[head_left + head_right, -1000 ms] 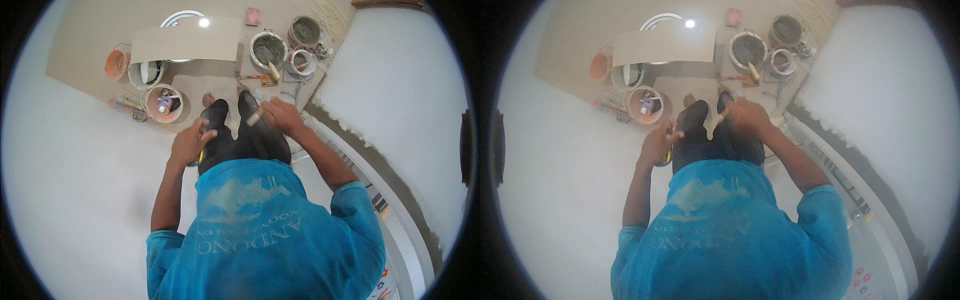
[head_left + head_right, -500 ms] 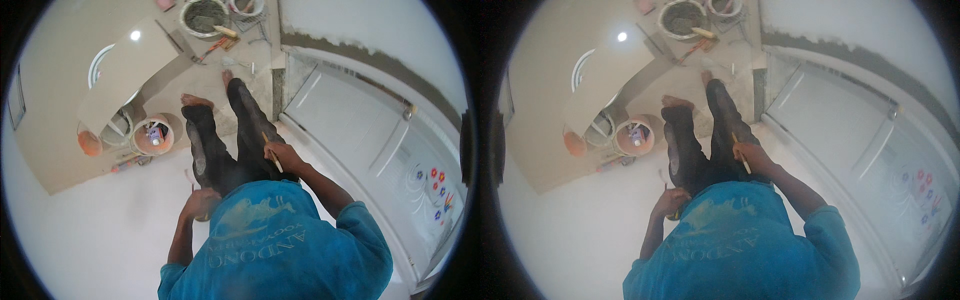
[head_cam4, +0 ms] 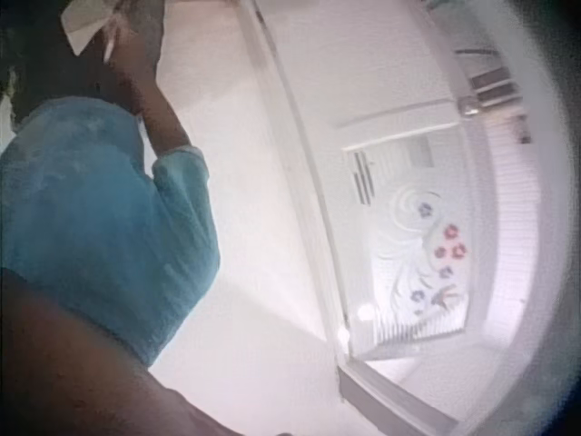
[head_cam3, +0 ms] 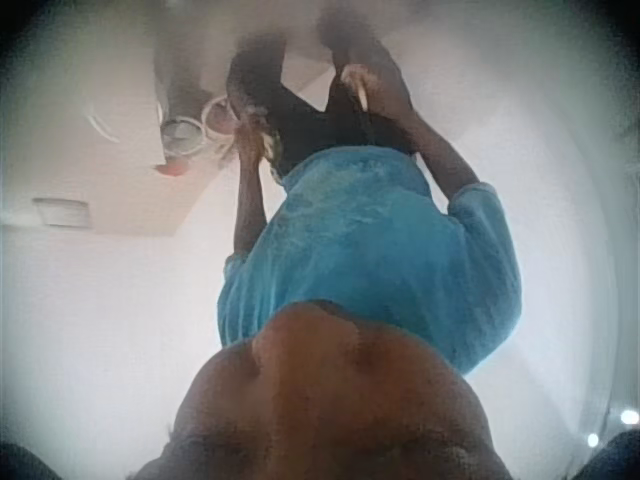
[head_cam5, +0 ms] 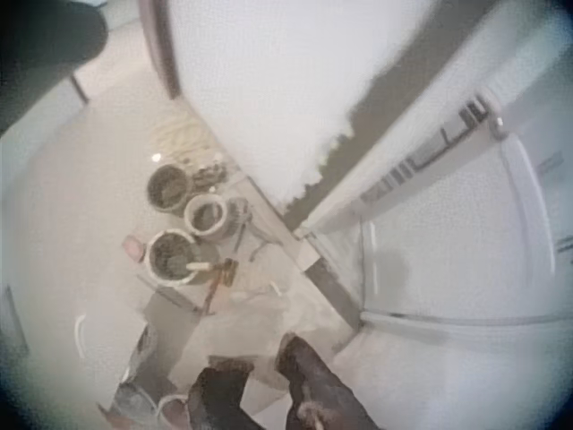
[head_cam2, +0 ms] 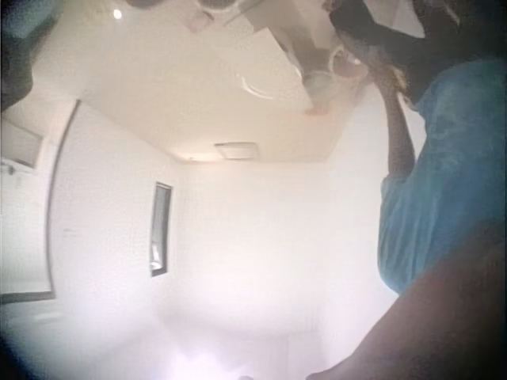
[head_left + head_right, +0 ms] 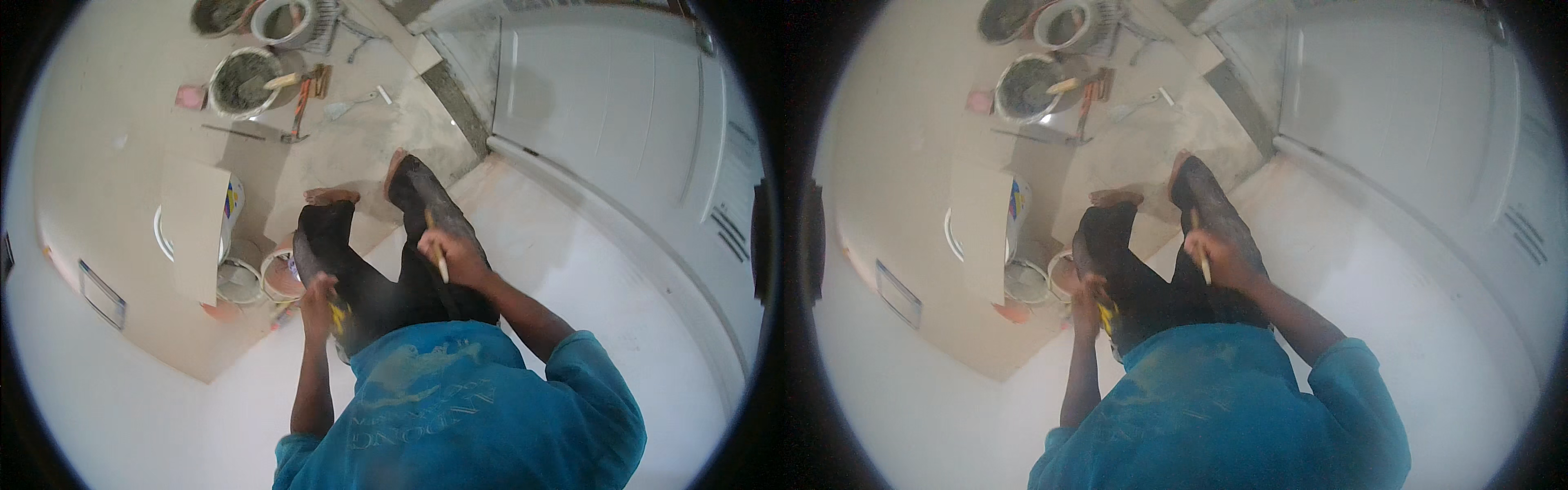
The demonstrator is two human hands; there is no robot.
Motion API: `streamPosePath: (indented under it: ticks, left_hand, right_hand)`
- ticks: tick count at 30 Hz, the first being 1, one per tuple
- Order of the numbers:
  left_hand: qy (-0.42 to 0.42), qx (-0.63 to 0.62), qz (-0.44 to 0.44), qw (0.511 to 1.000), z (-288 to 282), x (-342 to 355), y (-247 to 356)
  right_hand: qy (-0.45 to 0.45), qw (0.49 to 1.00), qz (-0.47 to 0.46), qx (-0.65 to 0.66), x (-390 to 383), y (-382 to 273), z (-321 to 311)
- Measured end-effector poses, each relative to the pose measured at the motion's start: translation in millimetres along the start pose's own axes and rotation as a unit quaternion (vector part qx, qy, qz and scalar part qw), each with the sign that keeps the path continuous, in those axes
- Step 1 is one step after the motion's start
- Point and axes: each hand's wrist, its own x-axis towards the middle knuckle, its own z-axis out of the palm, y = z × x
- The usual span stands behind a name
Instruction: The person measures and marks a ceramic tile using a tape measure, pencil, and spirit level. They also briefly handle a plastic bag and a PVC pipe fitting while working on the floor.
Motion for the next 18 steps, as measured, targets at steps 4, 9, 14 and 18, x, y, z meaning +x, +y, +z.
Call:
streamPosePath:
  ticks: [4,9,14,18]
  left_hand:
    - [0.094,0.096,0.157,0.978,36.4,125.2,41.4]
    - [0.139,0.128,0.205,0.960,85.4,226.7,67.4]
    - [0.108,0.215,0.213,0.947,118.6,291.0,69.5]
    - [0.071,0.267,0.147,0.950,164.8,397.7,35.5]
  right_hand:
    - [0.206,0.964,0.116,0.118,25.8,40.1,-55.5]
    - [0.348,0.908,0.187,-0.137,56.6,95.9,-95.9]
    - [0.273,0.936,0.152,-0.163,121.8,213.8,-76.5]
    - [0.140,0.937,0.239,-0.213,220.5,332.9,-29.9]
